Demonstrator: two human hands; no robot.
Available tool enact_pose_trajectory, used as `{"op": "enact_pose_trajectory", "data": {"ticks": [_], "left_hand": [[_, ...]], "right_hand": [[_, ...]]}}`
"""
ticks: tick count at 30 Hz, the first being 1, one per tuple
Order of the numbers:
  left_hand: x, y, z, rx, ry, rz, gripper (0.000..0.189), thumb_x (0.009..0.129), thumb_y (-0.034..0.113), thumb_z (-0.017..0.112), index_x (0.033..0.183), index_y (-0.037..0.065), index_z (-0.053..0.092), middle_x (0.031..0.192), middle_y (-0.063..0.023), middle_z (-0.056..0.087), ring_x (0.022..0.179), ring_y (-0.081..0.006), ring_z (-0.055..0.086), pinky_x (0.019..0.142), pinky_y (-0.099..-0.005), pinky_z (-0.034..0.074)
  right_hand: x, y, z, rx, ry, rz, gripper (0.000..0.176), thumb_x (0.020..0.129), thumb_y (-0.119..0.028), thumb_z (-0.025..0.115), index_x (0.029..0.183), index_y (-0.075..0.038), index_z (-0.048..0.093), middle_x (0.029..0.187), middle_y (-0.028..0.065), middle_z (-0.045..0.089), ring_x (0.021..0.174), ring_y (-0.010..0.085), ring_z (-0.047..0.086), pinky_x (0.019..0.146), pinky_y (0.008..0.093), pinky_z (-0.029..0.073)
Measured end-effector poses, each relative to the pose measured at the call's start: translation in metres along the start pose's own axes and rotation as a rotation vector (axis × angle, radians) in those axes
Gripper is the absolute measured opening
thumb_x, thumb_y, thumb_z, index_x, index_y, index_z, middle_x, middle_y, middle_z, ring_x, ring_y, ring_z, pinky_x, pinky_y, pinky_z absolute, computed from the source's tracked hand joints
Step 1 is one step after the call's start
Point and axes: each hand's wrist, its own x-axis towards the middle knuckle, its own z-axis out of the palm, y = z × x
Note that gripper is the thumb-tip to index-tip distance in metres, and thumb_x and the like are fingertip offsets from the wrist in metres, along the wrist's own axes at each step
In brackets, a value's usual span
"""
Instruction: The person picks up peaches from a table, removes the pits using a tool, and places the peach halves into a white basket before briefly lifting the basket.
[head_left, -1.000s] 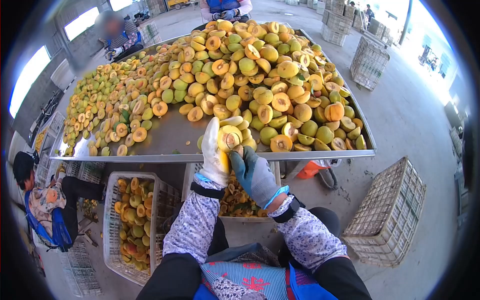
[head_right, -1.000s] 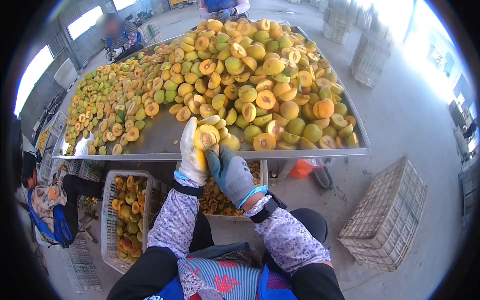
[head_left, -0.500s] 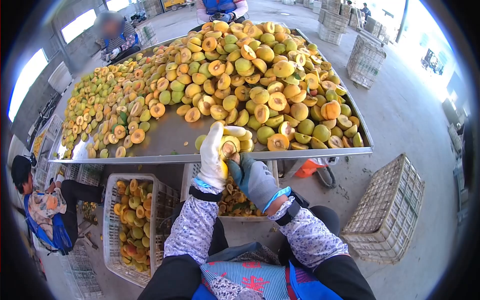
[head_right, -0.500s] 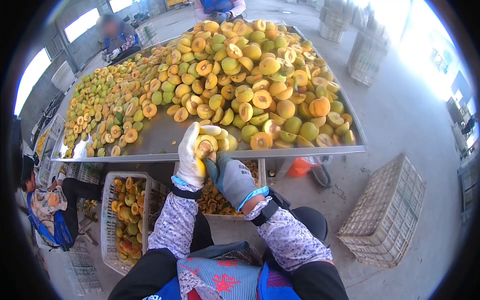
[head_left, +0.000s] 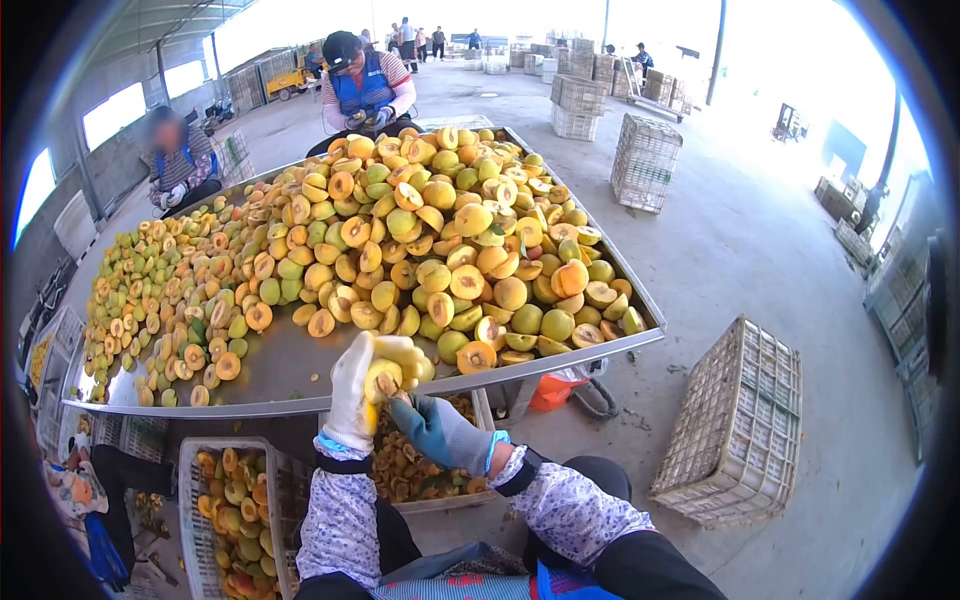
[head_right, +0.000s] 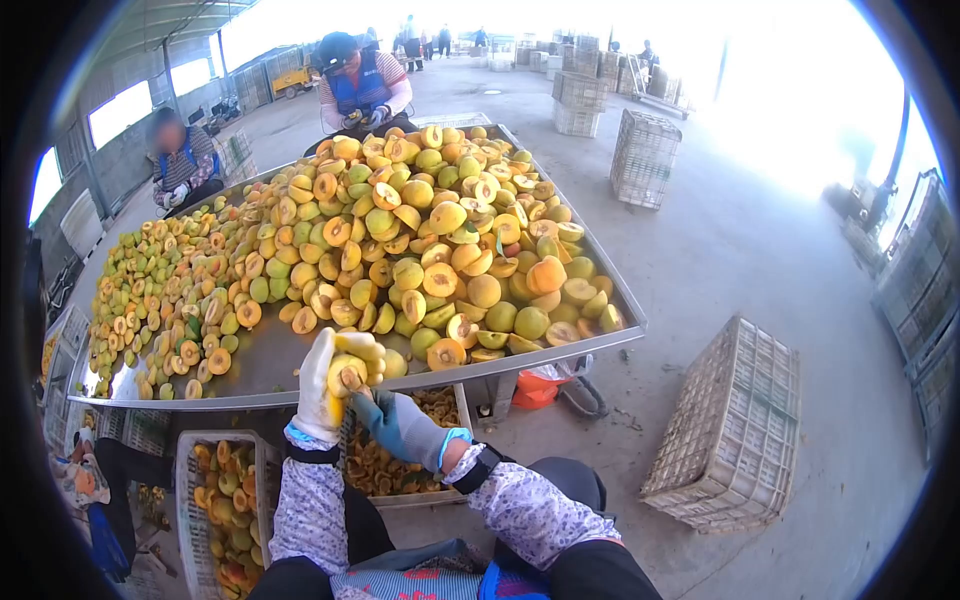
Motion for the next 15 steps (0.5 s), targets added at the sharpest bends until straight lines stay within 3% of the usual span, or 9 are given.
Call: {"op": "enact_pose_trajectory", "data": {"ticks": [2,4,6,10,15], "left_hand": [[-0.004,-0.007,0.024,-0.087,0.157,0.264,0.053,0.107,0.044,0.043,0.112,-0.003,0.067,0.096,-0.0174,0.071,0.08,-0.0254,0.07,0.073,-0.0374,0.058],[-0.001,-0.021,0.009,-0.045,0.147,0.241,0.052,0.107,0.044,0.045,0.107,-0.003,0.068,0.093,-0.0169,0.072,0.078,-0.0251,0.069,0.071,-0.0371,0.057],[0.001,-0.024,-0.001,0.014,0.144,0.209,0.051,0.106,0.043,0.048,0.094,-0.002,0.069,0.086,-0.0161,0.071,0.072,-0.0247,0.068,0.07,-0.0366,0.057],[0.003,-0.019,-0.006,0.117,0.121,0.211,0.053,0.106,0.043,0.048,0.09,-0.002,0.07,0.08,-0.0151,0.071,0.069,-0.0238,0.068,0.068,-0.035,0.057],[0.005,-0.018,0.013,-0.021,0.208,0.253,0.053,0.105,0.044,0.05,0.089,-0.002,0.07,0.076,-0.0135,0.07,0.066,-0.0209,0.067,0.063,-0.0319,0.056]], "right_hand": [[-0.006,-0.016,0.003,0.167,-0.046,0.099,0.044,0.106,-0.045,0.049,0.097,-0.005,0.065,0.066,0.0004,0.058,0.058,0.0104,0.052,0.053,0.03,0.042],[-0.006,-0.013,0.013,0.24,-0.044,0.145,0.046,0.107,-0.048,0.042,0.088,-0.011,0.061,0.059,-0.0038,0.048,0.046,0.0071,0.044,0.042,0.0252,0.031],[-0.007,-0.009,0.01,0.178,-0.086,0.191,0.047,0.106,-0.051,0.042,0.086,-0.012,0.06,0.059,-0.0039,0.048,0.045,0.0079,0.042,0.041,0.0251,0.031],[-0.001,-0.002,0.012,0.089,-0.054,0.185,0.05,0.105,-0.057,0.042,0.082,-0.014,0.056,0.058,-0.0037,0.047,0.043,0.0084,0.04,0.04,0.0251,0.03],[-0.008,-0.024,0.002,0.367,-0.227,0.415,0.053,0.103,-0.06,0.041,0.083,-0.013,0.056,0.058,-0.0029,0.048,0.045,0.0094,0.043,0.04,0.0266,0.033]]}}
